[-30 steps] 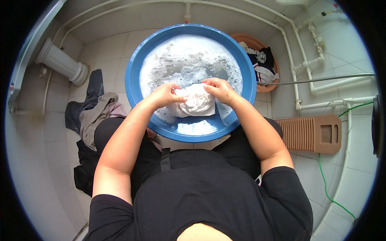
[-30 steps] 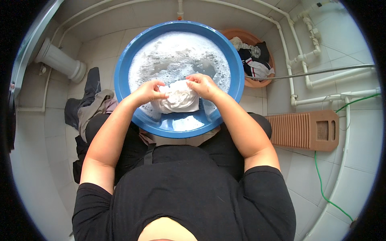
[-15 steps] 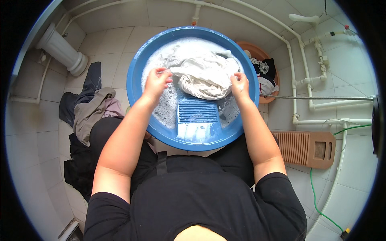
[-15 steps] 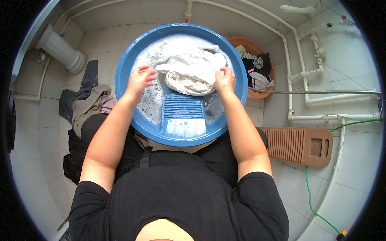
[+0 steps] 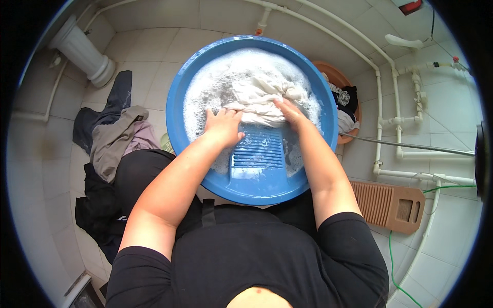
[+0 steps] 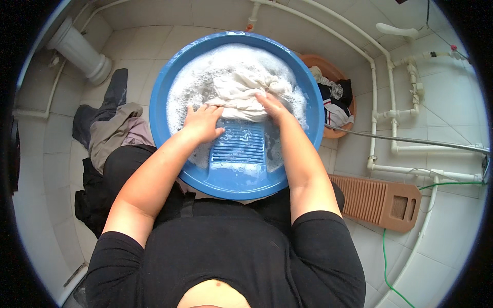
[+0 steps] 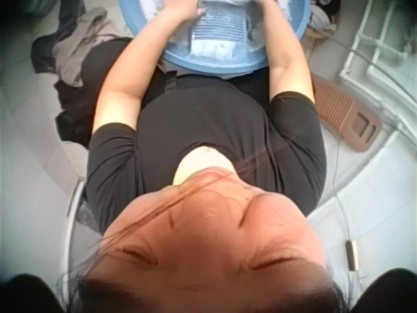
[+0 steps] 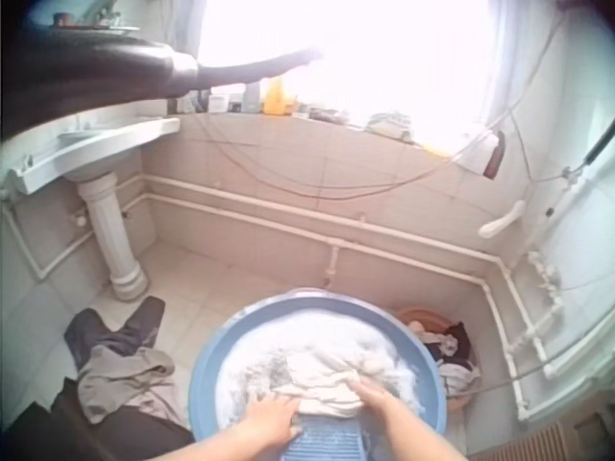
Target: The person hand-washes a white cloth in a blue basin filled with soapy water. They repeatedly submerge, scrub, and wring the cloth using both hands, occasionally lifting it to squeeze out water before returning it to the basin.
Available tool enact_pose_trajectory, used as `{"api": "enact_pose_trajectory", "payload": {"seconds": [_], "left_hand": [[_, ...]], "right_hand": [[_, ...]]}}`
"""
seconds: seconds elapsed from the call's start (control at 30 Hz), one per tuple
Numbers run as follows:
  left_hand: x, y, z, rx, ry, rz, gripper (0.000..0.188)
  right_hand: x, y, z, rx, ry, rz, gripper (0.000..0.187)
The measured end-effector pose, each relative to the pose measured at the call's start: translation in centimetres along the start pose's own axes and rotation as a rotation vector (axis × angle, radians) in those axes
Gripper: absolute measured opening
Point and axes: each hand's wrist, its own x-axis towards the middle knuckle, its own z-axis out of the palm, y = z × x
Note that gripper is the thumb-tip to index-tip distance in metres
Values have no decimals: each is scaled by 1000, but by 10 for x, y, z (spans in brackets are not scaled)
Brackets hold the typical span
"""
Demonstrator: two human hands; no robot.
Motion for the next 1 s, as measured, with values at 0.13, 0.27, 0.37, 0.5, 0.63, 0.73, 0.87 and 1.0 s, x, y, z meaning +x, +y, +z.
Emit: {"api": "enact_pose_trajectory", "payload": {"seconds": [0.13, 0.27, 0.37, 0.5, 0.63, 0.73, 0.87, 1.0], "left_hand": [[0, -2, -9, -67, -44, -143, 62], [2, -15, -7, -17, 66, -185, 52], [0, -20, -16, -96, -64, -130, 46], [4, -19, -3, -54, -137, -58, 33], [-1, -23, 3, 15, 225, 169, 27], [-6, -19, -12, -300, 282, 139, 28], [-2, -24, -22, -749, 506, -165, 34], [8, -32, -22, -1013, 685, -275, 39]], "right_hand": [[4, 15, -6, 65, 241, 57, 56], [-5, -4, 13, -572, 440, 46, 63], [-23, -8, 13, -956, 463, -146, 60], [-51, -22, 14, -565, 306, -173, 43], [-108, -73, 32, 13, 213, -276, 27], [-118, -91, 29, 133, 301, -409, 24], [-103, -100, 6, 239, 515, -564, 20], [-87, -82, -23, 220, 651, -546, 20]]}}
